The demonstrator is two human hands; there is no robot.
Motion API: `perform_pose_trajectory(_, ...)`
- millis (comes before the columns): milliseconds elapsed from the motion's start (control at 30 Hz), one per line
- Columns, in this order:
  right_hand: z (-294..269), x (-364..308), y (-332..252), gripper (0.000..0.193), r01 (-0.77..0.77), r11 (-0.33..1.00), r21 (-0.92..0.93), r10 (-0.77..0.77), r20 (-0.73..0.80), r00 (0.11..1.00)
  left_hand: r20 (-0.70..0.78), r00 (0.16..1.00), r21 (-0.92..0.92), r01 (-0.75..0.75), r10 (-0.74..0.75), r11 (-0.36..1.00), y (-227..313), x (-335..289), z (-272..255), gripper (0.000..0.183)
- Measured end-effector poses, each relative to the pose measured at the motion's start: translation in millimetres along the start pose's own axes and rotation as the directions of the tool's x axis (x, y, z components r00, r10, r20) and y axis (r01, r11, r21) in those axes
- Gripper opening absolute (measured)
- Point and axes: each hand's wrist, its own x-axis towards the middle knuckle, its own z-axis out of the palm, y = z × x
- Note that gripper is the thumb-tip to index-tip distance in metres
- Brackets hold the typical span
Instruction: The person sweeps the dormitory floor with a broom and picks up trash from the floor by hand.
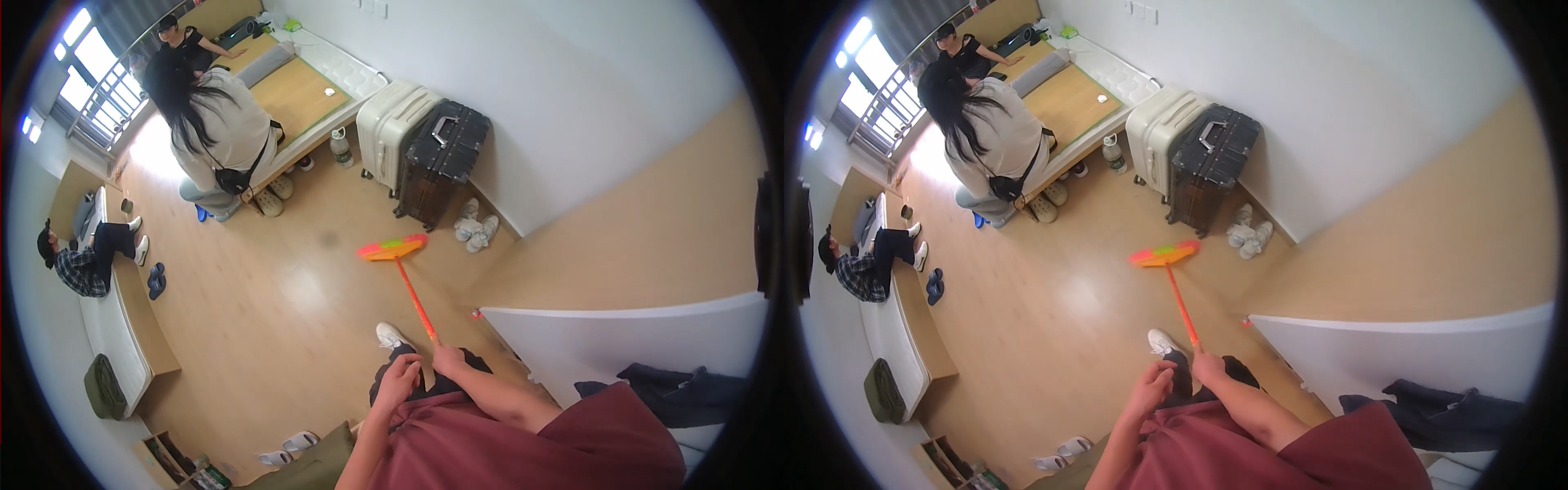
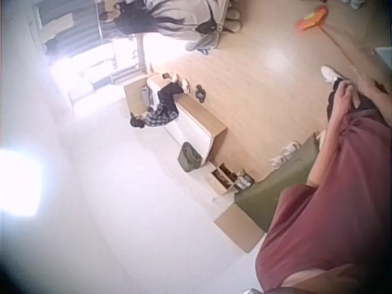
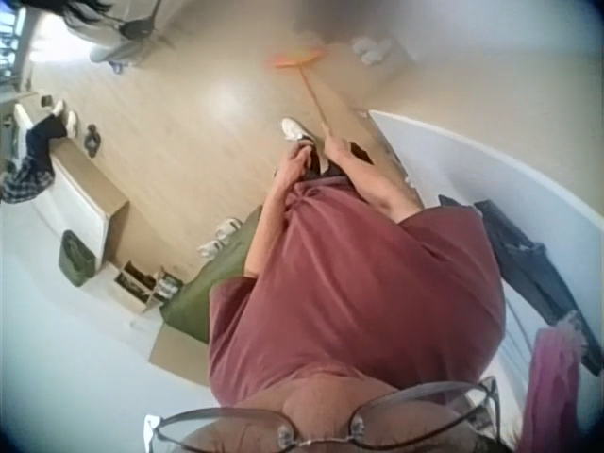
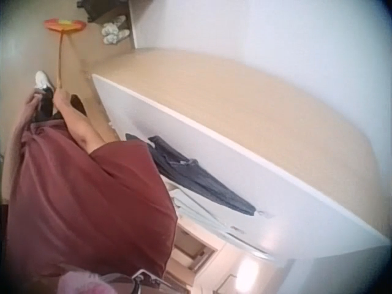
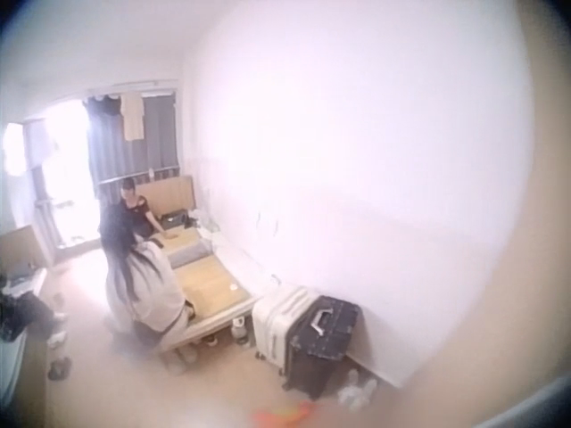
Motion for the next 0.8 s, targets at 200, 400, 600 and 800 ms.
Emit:
perform_pose_trajectory(200,-79.0,43.9,7.2,0.065,0.139,0.973,-0.185,-0.151,-0.053,0.987,0.002,0.998,0.004,0.057,-0.057,0.998,56.6,9.5,-73.4,0.021)
perform_pose_trajectory(400,-87.7,79.6,1.0,0.067,0.079,0.937,-0.340,-0.099,-0.043,0.994,-0.096,0.993,-0.144,-0.076,0.063,0.987,87.6,25.8,-132.4,0.021)
perform_pose_trajectory(600,-163.7,110.6,-76.4,0.069,0.036,0.951,-0.307,0.000,0.119,0.993,-0.253,0.966,-0.290,-0.122,0.047,0.949,107.2,34.8,-185.4,0.020)
perform_pose_trajectory(800,-219.4,202.9,-132.0,0.067,0.329,0.794,-0.511,-0.281,0.171,0.944,-0.340,0.939,-0.364,-0.190,0.060,0.912,137.8,66.8,-230.4,0.022)
